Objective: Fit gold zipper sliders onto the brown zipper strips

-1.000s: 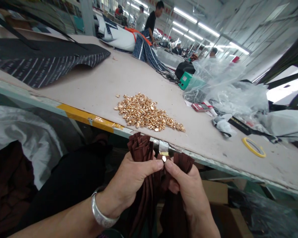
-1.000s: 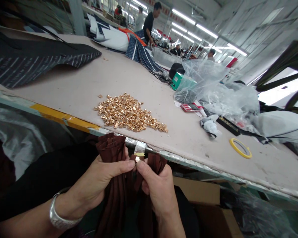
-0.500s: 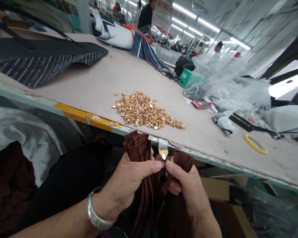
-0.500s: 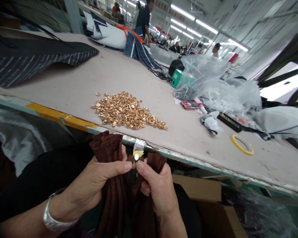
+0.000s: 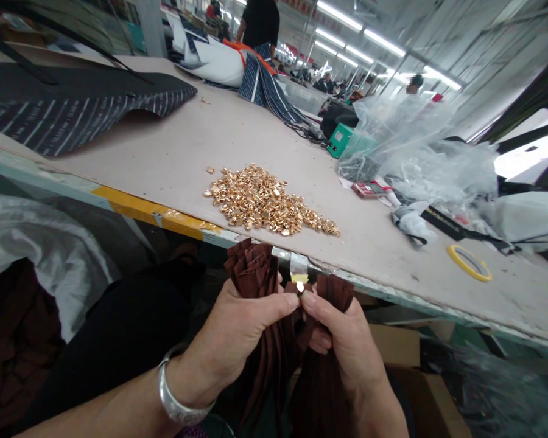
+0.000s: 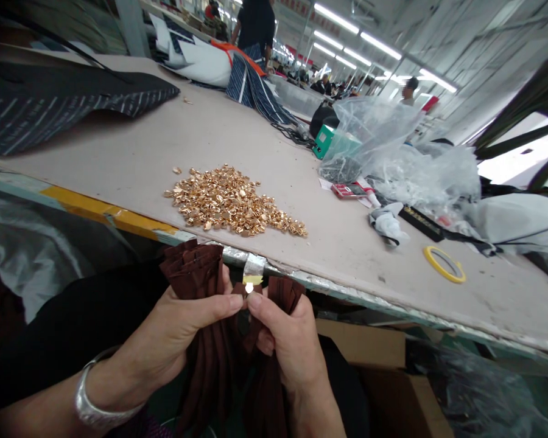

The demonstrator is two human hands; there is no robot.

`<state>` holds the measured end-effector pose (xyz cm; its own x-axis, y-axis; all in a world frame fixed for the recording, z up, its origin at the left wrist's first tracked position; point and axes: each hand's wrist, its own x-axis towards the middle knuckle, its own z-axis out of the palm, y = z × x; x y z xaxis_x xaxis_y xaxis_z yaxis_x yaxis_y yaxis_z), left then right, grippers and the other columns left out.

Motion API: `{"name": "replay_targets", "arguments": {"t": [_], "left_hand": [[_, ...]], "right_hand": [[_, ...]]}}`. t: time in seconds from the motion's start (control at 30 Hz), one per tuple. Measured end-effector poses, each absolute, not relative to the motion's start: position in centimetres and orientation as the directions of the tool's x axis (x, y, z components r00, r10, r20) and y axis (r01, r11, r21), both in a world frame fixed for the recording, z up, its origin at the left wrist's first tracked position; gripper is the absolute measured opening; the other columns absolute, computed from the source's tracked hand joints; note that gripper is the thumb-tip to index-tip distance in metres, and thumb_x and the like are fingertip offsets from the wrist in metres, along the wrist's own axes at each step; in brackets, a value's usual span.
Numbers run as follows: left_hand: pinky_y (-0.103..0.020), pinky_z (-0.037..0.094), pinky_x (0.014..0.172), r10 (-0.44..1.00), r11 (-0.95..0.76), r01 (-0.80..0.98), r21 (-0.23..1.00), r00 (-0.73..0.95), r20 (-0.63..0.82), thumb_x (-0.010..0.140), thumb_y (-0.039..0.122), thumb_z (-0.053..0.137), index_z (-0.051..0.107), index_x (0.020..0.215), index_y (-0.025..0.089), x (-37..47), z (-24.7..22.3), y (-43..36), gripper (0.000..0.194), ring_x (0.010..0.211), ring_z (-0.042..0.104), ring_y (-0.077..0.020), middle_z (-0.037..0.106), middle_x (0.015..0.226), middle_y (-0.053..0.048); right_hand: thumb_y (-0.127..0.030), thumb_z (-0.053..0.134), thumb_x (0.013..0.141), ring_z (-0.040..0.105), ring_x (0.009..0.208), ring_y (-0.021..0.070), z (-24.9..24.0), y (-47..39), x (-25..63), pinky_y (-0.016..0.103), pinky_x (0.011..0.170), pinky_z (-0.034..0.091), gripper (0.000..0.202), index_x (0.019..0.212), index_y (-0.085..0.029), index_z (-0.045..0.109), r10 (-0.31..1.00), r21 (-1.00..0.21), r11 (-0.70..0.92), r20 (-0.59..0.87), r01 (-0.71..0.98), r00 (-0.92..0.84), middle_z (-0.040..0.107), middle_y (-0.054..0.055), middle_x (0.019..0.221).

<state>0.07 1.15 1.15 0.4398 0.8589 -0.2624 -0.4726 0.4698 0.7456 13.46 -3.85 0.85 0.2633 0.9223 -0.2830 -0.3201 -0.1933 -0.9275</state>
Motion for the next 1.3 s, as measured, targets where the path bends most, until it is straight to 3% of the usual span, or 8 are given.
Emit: {"name": "replay_targets", "arguments": {"t": [0.3,0.47,0.6,0.7,0.87,0.97,1.13,1.3], "left_hand": [[-0.019,0.05,0.058,0.881,0.44,-0.467,0.767,0.389,-0.268,0.068,0.011,0.076,0.066,0.065,0.017,0.6,1.4,1.0,0.012,0.059,0.059,-0.0093,0.066,0.064,0.005],[-0.022,0.049,0.057,0.86,0.464,-0.406,0.787,0.419,-0.291,0.069,0.017,0.076,0.063,0.064,0.016,0.3,1.2,1.2,0.014,0.056,0.058,-0.0109,0.063,0.06,0.003],[-0.023,0.048,0.056,0.832,0.525,-0.426,0.737,0.44,-0.338,0.068,0.019,0.077,0.062,0.065,0.016,0.1,1.1,1.5,0.016,0.054,0.056,-0.0107,0.062,0.059,0.003],[-0.02,0.044,0.051,0.816,0.56,-0.436,0.704,0.436,-0.379,0.066,0.019,0.078,0.061,0.067,0.016,-0.1,1.2,1.6,0.017,0.051,0.053,-0.0089,0.06,0.057,0.004],[-0.019,0.045,0.054,0.832,0.533,-0.439,0.723,0.429,-0.353,0.065,0.018,0.078,0.063,0.068,0.015,-0.1,1.4,1.8,0.016,0.055,0.054,-0.0087,0.061,0.06,0.004],[-0.021,0.047,0.059,0.831,0.53,-0.432,0.73,0.437,-0.345,0.064,0.017,0.079,0.064,0.068,0.015,0.0,1.5,1.9,0.016,0.059,0.057,-0.0104,0.063,0.063,0.003],[-0.023,0.047,0.065,0.833,0.506,-0.398,0.765,0.456,-0.313,0.064,0.013,0.078,0.065,0.066,0.016,-0.2,1.4,1.7,0.013,0.062,0.058,-0.0116,0.064,0.065,0.004],[-0.025,0.048,0.071,0.857,0.4,-0.374,0.836,0.475,-0.198,0.066,0.012,0.075,0.069,0.074,0.017,-0.7,1.1,1.6,0.011,0.071,0.058,-0.0143,0.066,0.073,0.002]], "right_hand": [[-0.041,0.08,0.069,0.028,0.037,0.0026,1.4,-3.2,14.0,0.014,0.032,0.022,0.035,0.065,-0.016,0.056,0.925,-0.953,-0.218,-0.271,-0.211,0.267,0.042,-0.008,0.05],[-0.046,0.07,0.082,0.031,0.042,0.0052,1.8,-3.2,15.0,0.018,0.037,0.022,0.032,0.07,-0.017,0.061,0.94,-0.981,-0.192,-0.171,0.041,0.295,0.046,-0.006,0.052],[-0.039,0.068,0.084,0.043,0.05,0.0088,2.6,-3.0,14.3,0.02,0.045,0.032,0.027,0.069,-0.017,0.061,0.954,-0.96,-0.142,-0.067,0.242,0.293,0.052,-0.004,0.058],[-0.036,0.062,0.088,0.049,0.054,0.0117,3.0,-2.8,13.2,0.023,0.053,0.038,0.025,0.07,-0.018,0.059,0.921,-0.847,-0.087,0.132,0.524,0.367,0.055,-0.003,0.059],[-0.033,0.059,0.088,0.056,0.059,0.0167,3.8,-0.7,12.7,0.027,0.057,0.038,0.022,0.071,-0.019,0.055,0.794,-0.476,-0.125,0.478,0.871,0.375,0.059,0.001,0.063],[-0.035,0.058,0.088,0.056,0.061,0.0181,4.6,0.8,13.3,0.027,0.058,0.039,0.021,0.075,-0.019,0.057,0.747,-0.505,-0.137,0.513,0.852,0.424,0.06,0.001,0.065],[-0.038,0.063,0.086,0.056,0.065,0.0171,5.1,0.6,13.6,0.027,0.06,0.043,0.02,0.084,-0.018,0.064,0.92,-0.825,-0.014,0.21,0.565,0.33,0.064,0.0,0.072],[-0.038,0.061,0.089,0.046,0.052,0.0116,4.8,-0.6,13.8,0.023,0.05,0.037,0.028,0.069,-0.018,0.062,0.99,-0.943,-0.011,0.036,0.333,0.136,0.051,-0.005,0.055]]}}
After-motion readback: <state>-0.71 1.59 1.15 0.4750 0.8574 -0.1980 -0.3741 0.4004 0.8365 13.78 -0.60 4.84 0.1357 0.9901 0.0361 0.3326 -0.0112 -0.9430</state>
